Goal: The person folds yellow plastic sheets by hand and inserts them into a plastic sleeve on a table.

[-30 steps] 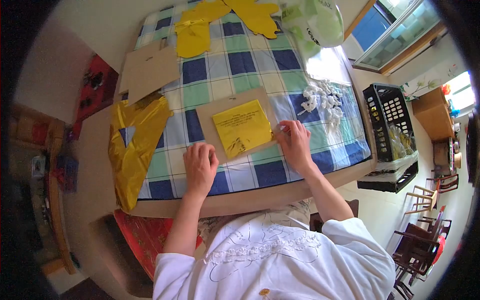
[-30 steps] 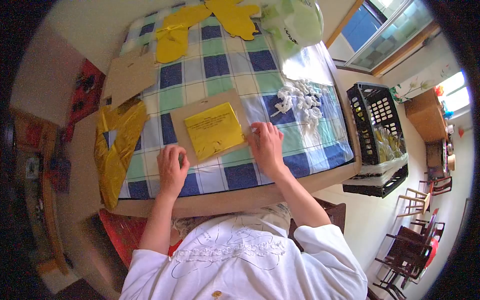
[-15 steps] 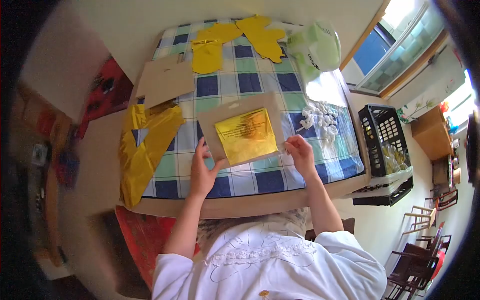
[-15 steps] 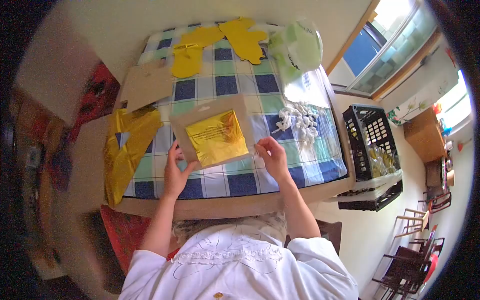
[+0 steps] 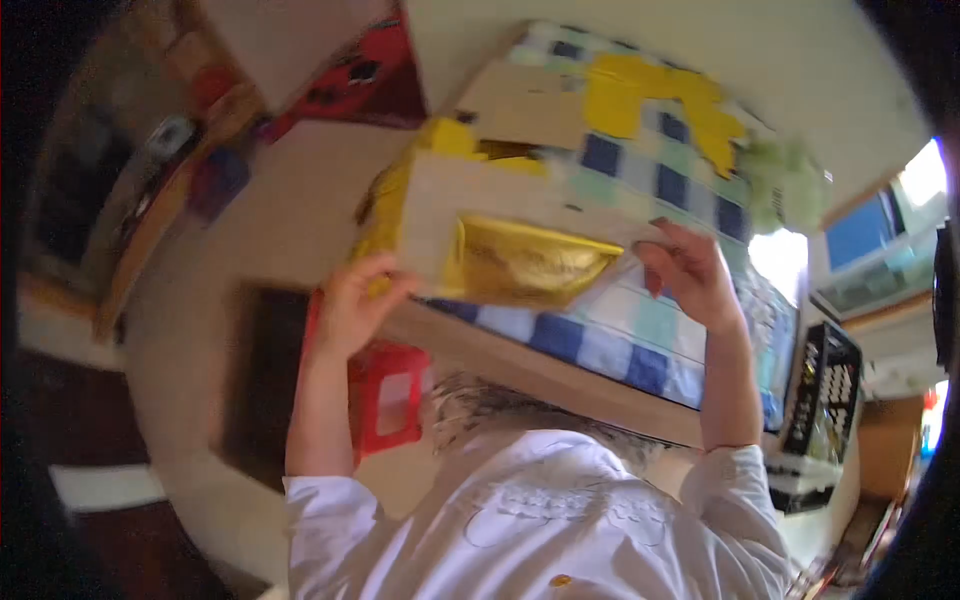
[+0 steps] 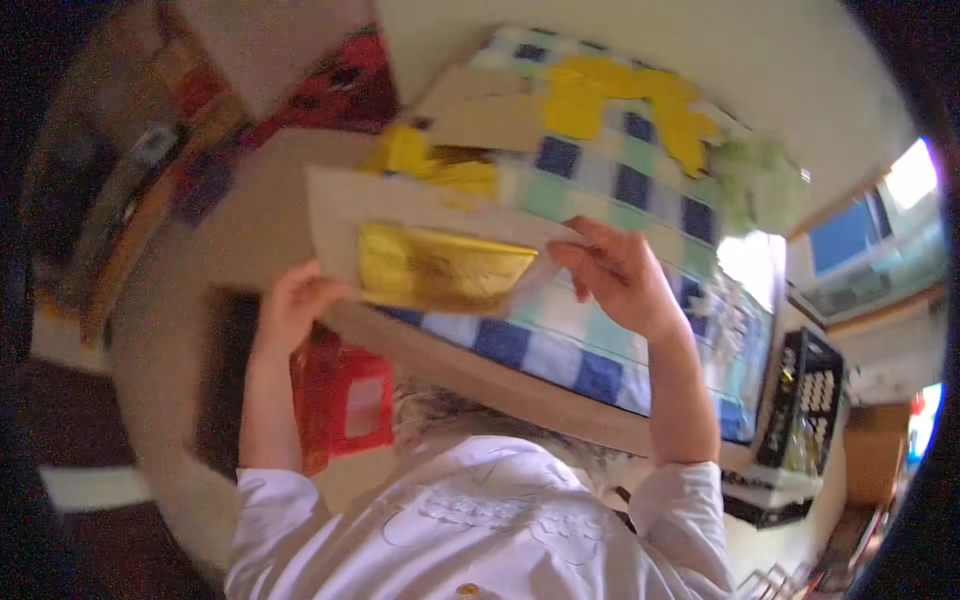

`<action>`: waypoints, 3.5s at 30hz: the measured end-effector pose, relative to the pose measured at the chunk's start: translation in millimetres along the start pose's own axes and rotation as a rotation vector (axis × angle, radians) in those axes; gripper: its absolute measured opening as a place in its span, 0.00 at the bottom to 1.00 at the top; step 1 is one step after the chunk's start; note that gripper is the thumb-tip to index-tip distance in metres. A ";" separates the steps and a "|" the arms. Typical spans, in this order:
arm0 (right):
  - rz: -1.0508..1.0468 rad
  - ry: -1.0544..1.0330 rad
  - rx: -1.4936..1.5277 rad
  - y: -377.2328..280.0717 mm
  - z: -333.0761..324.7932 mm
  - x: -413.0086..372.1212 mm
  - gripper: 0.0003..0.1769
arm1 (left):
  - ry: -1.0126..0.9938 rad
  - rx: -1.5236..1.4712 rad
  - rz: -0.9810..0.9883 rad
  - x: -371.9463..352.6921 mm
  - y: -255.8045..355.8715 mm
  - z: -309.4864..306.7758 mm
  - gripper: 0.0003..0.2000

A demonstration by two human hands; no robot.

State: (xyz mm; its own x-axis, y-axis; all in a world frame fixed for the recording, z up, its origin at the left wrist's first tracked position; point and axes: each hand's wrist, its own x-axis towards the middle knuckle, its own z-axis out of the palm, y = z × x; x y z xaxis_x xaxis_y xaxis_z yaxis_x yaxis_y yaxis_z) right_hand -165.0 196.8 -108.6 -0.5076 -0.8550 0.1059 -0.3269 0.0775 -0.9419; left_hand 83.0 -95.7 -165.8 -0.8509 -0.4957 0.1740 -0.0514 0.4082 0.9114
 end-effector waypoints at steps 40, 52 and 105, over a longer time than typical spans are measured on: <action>-0.331 -0.249 -0.284 31.7 429.5 173.6 0.16 | -0.159 1.092 -0.318 -104.8 -250.3 -148.7 0.22; -0.367 -0.311 -0.187 30.6 304.6 123.3 0.19 | 0.306 1.103 0.065 -75.6 -244.8 -168.4 0.11; -0.238 0.249 -1.198 141.6 65.0 155.4 0.28 | -0.227 0.869 0.375 133.9 -93.2 144.8 0.19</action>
State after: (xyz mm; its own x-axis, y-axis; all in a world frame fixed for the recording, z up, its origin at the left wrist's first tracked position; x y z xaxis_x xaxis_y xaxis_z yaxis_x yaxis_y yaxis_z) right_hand -238.3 41.6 -246.2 -0.4306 -0.8016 0.4146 -0.8853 0.4645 -0.0214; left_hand -101.9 -89.2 -281.4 -0.9666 -0.0955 0.2379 -0.0468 0.9782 0.2025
